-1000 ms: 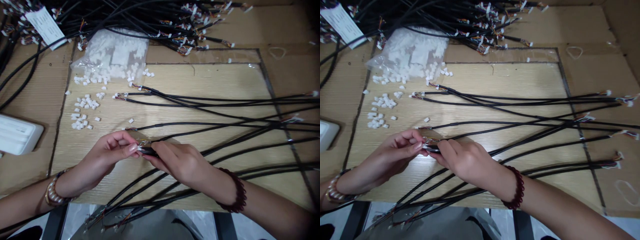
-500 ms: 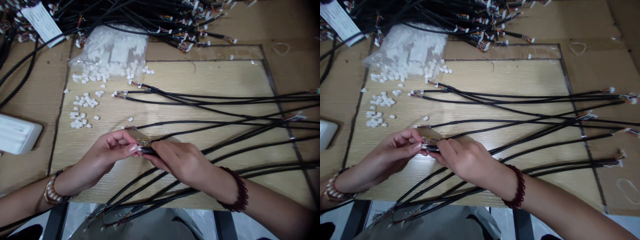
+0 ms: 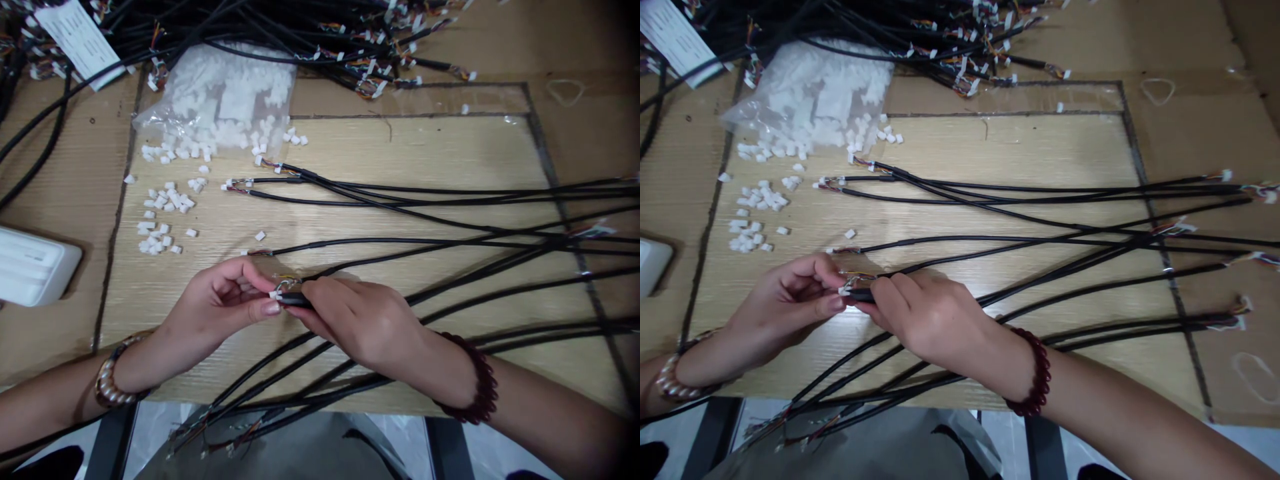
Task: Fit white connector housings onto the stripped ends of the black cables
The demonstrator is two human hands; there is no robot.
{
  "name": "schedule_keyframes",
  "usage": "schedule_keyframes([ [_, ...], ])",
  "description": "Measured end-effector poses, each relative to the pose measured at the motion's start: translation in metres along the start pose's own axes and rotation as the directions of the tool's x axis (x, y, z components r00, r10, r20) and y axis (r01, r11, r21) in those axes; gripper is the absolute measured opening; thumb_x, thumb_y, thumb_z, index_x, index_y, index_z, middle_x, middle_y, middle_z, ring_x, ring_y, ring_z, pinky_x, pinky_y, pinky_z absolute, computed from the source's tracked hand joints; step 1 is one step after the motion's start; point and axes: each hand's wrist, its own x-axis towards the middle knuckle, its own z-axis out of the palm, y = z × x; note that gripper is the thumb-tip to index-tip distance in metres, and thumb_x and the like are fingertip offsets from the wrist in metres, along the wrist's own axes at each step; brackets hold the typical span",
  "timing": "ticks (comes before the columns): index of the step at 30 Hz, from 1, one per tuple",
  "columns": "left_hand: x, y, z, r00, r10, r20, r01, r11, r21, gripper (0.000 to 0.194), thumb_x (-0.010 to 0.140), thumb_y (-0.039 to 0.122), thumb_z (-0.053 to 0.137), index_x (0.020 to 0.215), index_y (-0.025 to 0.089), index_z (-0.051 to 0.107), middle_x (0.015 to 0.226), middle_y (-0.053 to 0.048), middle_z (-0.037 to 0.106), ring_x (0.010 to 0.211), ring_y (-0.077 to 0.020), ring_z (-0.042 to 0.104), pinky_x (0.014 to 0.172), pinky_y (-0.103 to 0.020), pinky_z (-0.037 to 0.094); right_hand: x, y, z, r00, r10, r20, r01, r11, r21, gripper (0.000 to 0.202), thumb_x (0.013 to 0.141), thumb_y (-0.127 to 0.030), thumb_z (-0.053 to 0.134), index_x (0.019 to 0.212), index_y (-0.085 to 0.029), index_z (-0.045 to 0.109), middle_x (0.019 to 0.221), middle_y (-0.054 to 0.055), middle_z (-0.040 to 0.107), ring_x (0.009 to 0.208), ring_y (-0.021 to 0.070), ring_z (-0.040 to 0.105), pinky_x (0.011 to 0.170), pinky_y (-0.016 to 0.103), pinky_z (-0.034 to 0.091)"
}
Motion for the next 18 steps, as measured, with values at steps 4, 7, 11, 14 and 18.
schedule_keyframes([
  [4,-0.004,-0.004,0.001,0.997,0.079,-0.014,-0.078,0.996,0.049,0.014,0.083,0.008,0.085,0.081,0.019,0.076,0.085,0.003,0.081,0.078,-0.0039,0.075,0.072,-0.005,0.056,-0.001,-0.001,0.001,1.000,0.004,-0.007,-0.004,1.000,0.012,0.044,0.113,-0.034,0.040,0.078,-0.016,0.061,0.065,0.002,0.063,0.053,0.0124,0.055,0.051,0.027,0.040],
  [7,-0.008,-0.007,0.002,0.986,0.166,-0.019,-0.161,0.976,0.144,0.013,0.088,0.009,0.081,0.084,0.020,0.075,0.094,0.002,0.081,0.087,-0.0059,0.076,0.080,-0.009,0.058,-0.001,-0.002,0.001,1.000,0.005,-0.013,-0.005,0.999,0.032,0.047,0.114,-0.035,0.038,0.078,-0.016,0.061,0.064,0.002,0.064,0.053,0.0123,0.054,0.051,0.027,0.040],
  [11,-0.011,-0.011,0.001,0.962,0.274,0.008,-0.265,0.920,0.288,0.012,0.092,0.010,0.077,0.089,0.021,0.072,0.096,0.001,0.079,0.092,-0.0074,0.075,0.083,-0.011,0.058,0.000,-0.003,0.001,1.000,0.028,0.003,-0.028,0.994,0.101,0.049,0.114,-0.036,0.037,0.079,-0.015,0.064,0.064,0.002,0.065,0.053,0.0114,0.055,0.051,0.026,0.040],
  [14,-0.014,-0.012,0.000,0.952,0.302,0.052,-0.300,0.884,0.359,0.013,0.094,0.008,0.073,0.093,0.021,0.069,0.099,0.000,0.077,0.094,-0.0081,0.074,0.083,-0.013,0.058,0.000,-0.004,0.001,0.996,0.074,0.054,-0.084,0.972,0.218,0.049,0.114,-0.036,0.038,0.081,-0.013,0.065,0.065,0.002,0.065,0.054,0.0108,0.055,0.051,0.025,0.039],
  [18,-0.016,-0.010,0.000,0.954,0.293,0.062,-0.294,0.875,0.385,0.013,0.096,0.008,0.069,0.093,0.020,0.065,0.099,-0.002,0.075,0.092,-0.0098,0.073,0.081,-0.016,0.058,-0.001,-0.004,0.000,0.983,0.124,0.132,-0.166,0.912,0.374,0.042,0.113,-0.035,0.041,0.081,-0.015,0.060,0.062,-0.001,0.062,0.053,0.0099,0.054,0.050,0.023,0.037],
])
